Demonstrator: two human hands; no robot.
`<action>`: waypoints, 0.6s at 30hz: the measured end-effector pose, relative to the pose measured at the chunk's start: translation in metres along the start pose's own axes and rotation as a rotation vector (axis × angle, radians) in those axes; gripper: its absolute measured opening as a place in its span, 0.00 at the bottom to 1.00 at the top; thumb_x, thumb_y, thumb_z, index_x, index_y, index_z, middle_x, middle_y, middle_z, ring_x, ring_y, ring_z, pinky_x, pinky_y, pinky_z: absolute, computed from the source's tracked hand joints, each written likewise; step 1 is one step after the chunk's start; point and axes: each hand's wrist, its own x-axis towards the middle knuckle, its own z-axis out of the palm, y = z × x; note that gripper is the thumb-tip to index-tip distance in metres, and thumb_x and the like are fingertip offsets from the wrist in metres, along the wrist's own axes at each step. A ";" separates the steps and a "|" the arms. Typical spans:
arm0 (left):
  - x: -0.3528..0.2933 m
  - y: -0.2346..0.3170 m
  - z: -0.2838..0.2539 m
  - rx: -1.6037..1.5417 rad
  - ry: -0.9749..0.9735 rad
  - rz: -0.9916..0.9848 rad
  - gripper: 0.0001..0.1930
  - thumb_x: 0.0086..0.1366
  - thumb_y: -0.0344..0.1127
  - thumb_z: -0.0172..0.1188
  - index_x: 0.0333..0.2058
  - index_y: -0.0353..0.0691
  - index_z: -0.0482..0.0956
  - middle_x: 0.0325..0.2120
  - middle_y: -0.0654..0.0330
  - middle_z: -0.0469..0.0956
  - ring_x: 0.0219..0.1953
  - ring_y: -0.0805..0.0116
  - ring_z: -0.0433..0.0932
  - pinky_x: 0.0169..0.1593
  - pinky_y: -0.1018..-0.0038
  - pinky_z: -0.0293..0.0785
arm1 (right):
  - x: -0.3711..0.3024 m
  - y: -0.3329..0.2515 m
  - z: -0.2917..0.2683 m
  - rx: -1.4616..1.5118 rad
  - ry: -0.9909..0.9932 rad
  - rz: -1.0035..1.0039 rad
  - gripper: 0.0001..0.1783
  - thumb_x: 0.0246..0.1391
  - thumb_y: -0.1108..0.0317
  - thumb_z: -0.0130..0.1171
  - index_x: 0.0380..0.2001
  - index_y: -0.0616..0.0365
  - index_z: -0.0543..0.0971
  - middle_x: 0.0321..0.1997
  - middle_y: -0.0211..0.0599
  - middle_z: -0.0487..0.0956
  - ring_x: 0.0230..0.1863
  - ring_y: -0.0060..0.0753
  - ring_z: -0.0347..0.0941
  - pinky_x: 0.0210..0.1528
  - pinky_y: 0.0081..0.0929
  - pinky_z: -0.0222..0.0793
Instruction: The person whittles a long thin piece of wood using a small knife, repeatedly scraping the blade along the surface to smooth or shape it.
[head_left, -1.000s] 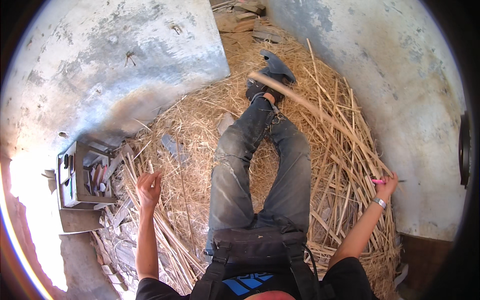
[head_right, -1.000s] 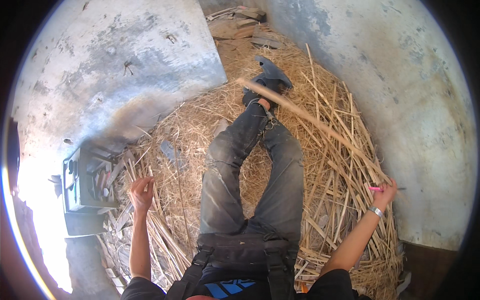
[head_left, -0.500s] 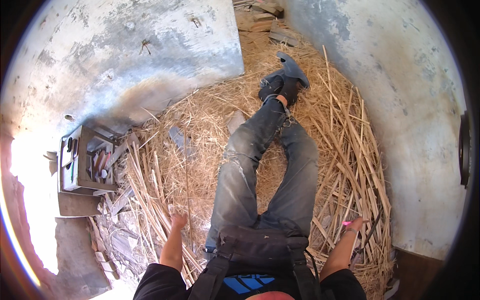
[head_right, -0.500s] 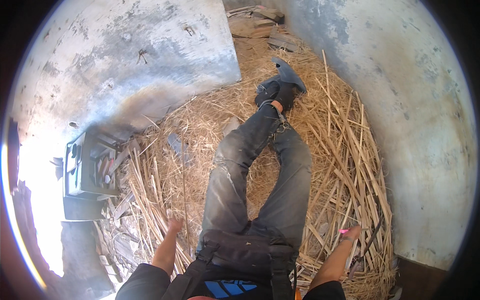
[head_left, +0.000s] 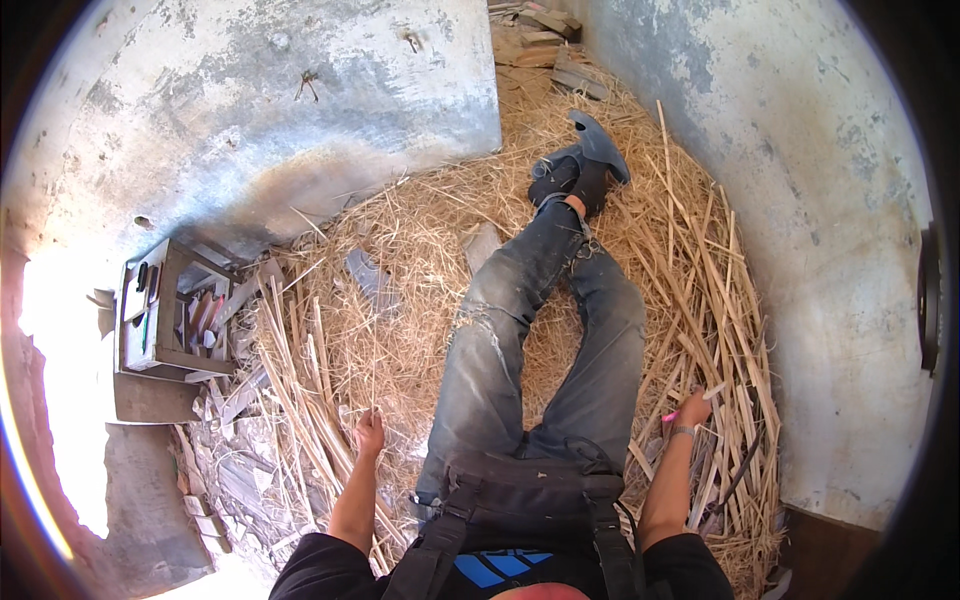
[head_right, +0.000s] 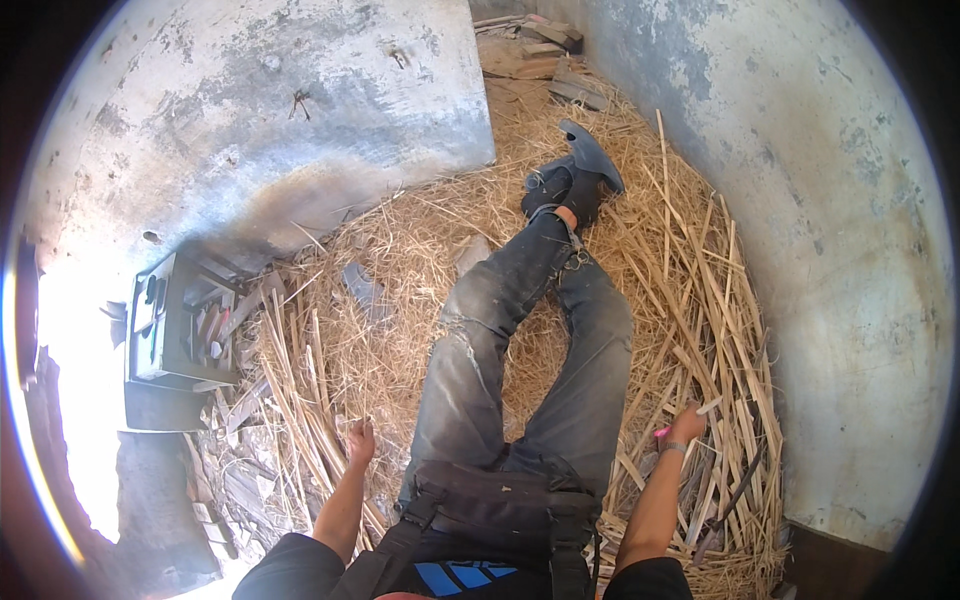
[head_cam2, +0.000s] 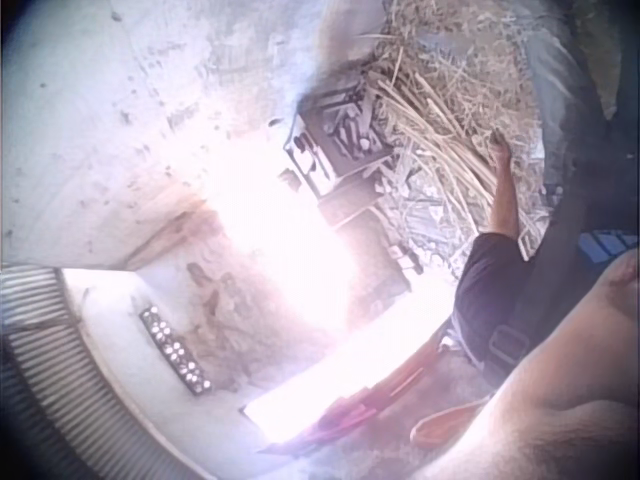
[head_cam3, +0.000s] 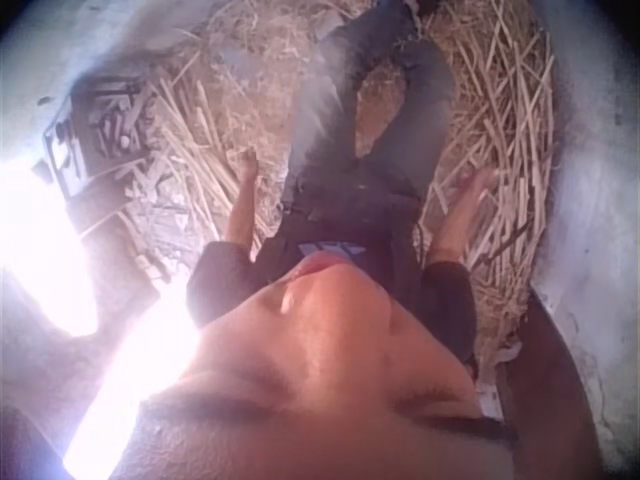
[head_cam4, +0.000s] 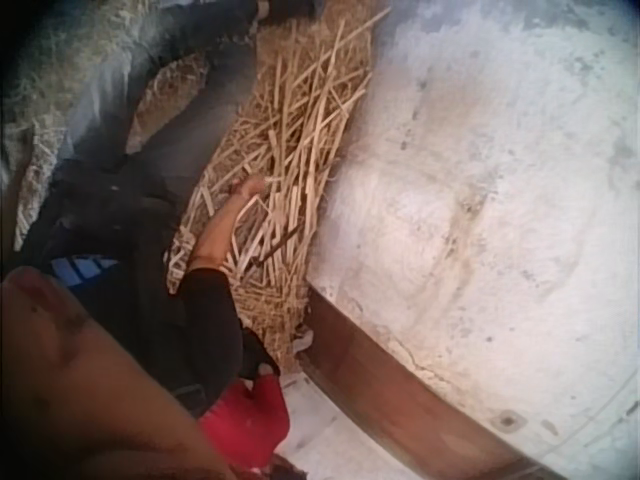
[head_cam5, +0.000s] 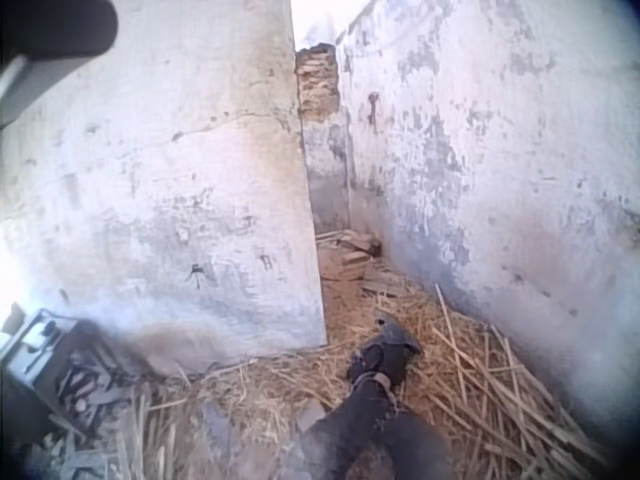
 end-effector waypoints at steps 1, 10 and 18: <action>-0.001 -0.004 -0.018 -0.011 0.104 0.085 0.16 0.71 0.41 0.56 0.47 0.36 0.85 0.35 0.38 0.84 0.39 0.40 0.84 0.44 0.52 0.77 | -0.016 -0.021 0.009 0.096 -0.085 0.022 0.21 0.63 0.59 0.59 0.38 0.74 0.79 0.32 0.48 0.79 0.30 0.44 0.74 0.37 0.48 0.68; -0.089 0.112 -0.096 0.045 0.158 0.156 0.17 0.73 0.39 0.60 0.47 0.28 0.85 0.15 0.56 0.74 0.18 0.73 0.70 0.23 0.68 0.65 | -0.028 -0.129 0.017 0.686 -0.333 0.045 0.21 0.72 0.60 0.55 0.58 0.67 0.72 0.28 0.31 0.72 0.25 0.23 0.66 0.26 0.28 0.62; -0.072 0.212 -0.087 -0.066 0.178 0.422 0.06 0.67 0.30 0.67 0.32 0.32 0.85 0.18 0.55 0.77 0.19 0.69 0.74 0.24 0.71 0.67 | -0.119 -0.256 -0.017 0.738 -0.650 -0.132 0.19 0.76 0.56 0.51 0.55 0.58 0.82 0.26 0.25 0.76 0.18 0.13 0.64 0.20 0.15 0.59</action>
